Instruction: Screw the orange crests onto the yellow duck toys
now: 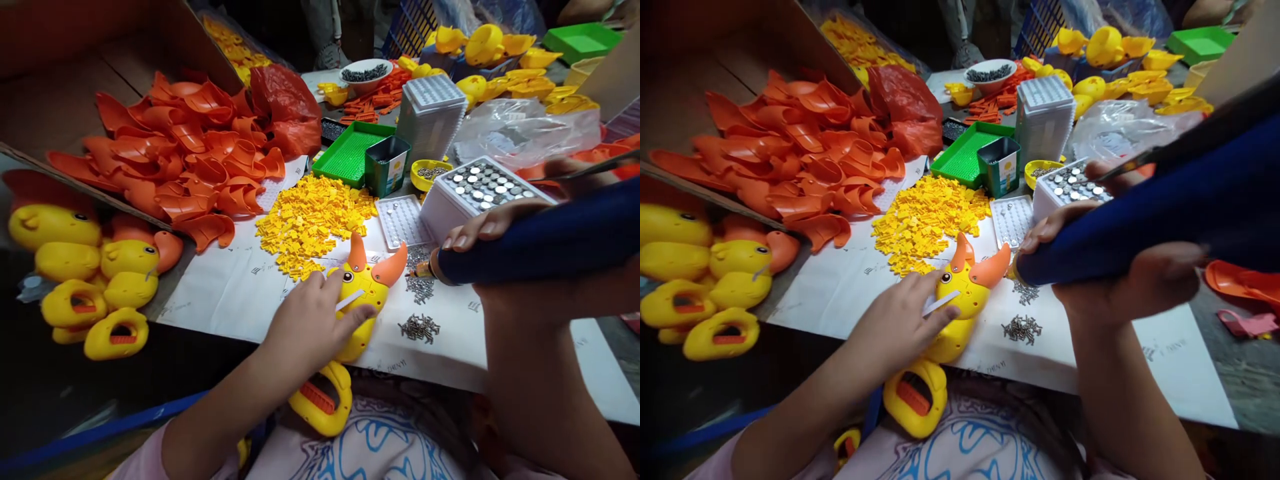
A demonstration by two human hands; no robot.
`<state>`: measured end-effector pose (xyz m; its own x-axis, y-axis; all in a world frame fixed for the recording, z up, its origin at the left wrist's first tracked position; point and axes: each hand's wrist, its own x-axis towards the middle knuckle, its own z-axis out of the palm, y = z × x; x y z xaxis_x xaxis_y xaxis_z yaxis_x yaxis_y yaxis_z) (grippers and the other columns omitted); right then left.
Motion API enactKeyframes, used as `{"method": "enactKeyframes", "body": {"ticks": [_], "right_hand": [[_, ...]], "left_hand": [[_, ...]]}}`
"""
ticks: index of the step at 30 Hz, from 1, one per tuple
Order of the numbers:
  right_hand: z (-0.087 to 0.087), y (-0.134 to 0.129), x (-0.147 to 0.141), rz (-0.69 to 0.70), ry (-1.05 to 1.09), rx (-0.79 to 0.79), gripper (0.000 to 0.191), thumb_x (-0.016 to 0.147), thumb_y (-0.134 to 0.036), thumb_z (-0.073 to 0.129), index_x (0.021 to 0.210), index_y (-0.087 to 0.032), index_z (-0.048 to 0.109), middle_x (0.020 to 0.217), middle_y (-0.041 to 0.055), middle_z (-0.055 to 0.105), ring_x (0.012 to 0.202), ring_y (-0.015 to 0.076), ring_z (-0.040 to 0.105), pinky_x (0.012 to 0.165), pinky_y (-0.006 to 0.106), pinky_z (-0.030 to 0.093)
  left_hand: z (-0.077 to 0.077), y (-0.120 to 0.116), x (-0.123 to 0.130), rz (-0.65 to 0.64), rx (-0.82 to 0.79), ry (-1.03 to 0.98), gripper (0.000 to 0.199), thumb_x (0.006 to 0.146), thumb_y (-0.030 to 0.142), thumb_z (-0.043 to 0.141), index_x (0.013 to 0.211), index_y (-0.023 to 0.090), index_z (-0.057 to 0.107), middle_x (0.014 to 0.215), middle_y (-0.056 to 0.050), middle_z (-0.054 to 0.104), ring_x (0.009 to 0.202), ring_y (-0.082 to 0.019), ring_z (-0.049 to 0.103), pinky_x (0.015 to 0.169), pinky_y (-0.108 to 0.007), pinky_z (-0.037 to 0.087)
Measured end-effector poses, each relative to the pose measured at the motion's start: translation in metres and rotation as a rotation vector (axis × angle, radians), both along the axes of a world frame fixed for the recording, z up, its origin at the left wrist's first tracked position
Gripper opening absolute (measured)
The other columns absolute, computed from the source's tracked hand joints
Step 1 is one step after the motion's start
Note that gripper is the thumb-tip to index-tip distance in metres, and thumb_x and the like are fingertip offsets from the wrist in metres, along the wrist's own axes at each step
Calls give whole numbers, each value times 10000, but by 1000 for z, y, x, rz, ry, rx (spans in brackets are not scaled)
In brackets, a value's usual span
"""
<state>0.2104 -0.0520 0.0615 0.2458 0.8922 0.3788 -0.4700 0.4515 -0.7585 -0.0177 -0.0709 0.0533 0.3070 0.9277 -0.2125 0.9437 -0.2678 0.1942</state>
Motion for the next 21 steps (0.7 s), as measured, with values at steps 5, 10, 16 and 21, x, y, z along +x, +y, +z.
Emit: {"method": "enactKeyframes", "body": {"ticks": [5,10,16,21], "right_hand": [[-9,12,-1,73,-13,-66,502,499,-596,823,867,-285,679,589,-11,668,474,225,621,377,354,535],[-19,18,-10,1,47,-78,438,512,-529,839,769,-242,631,539,-7,652,417,193,587,343,304,485],[-29,24,-12,-62,12,-81,410,541,-534,826,648,-210,599,512,-16,614,421,158,574,396,286,491],[-34,26,-10,-41,-17,-115,453,549,-550,807,777,-221,596,555,-7,643,427,188,601,374,306,505]], "left_hand": [[-1,63,-12,-24,106,-340,592,889,619,461,1260,174,583,1230,-137,618,1151,-313,581,967,-472,480],[-28,99,5,-104,-52,-602,653,808,549,625,1371,247,491,1457,-108,471,1303,-305,480,1061,-486,412],[-51,94,16,-52,-217,-894,477,751,406,718,1168,203,609,1221,-107,590,1119,-238,571,898,-365,506],[-60,94,8,145,-177,-1139,353,719,350,749,1009,194,621,995,-29,618,781,-120,586,669,-233,494]]}}
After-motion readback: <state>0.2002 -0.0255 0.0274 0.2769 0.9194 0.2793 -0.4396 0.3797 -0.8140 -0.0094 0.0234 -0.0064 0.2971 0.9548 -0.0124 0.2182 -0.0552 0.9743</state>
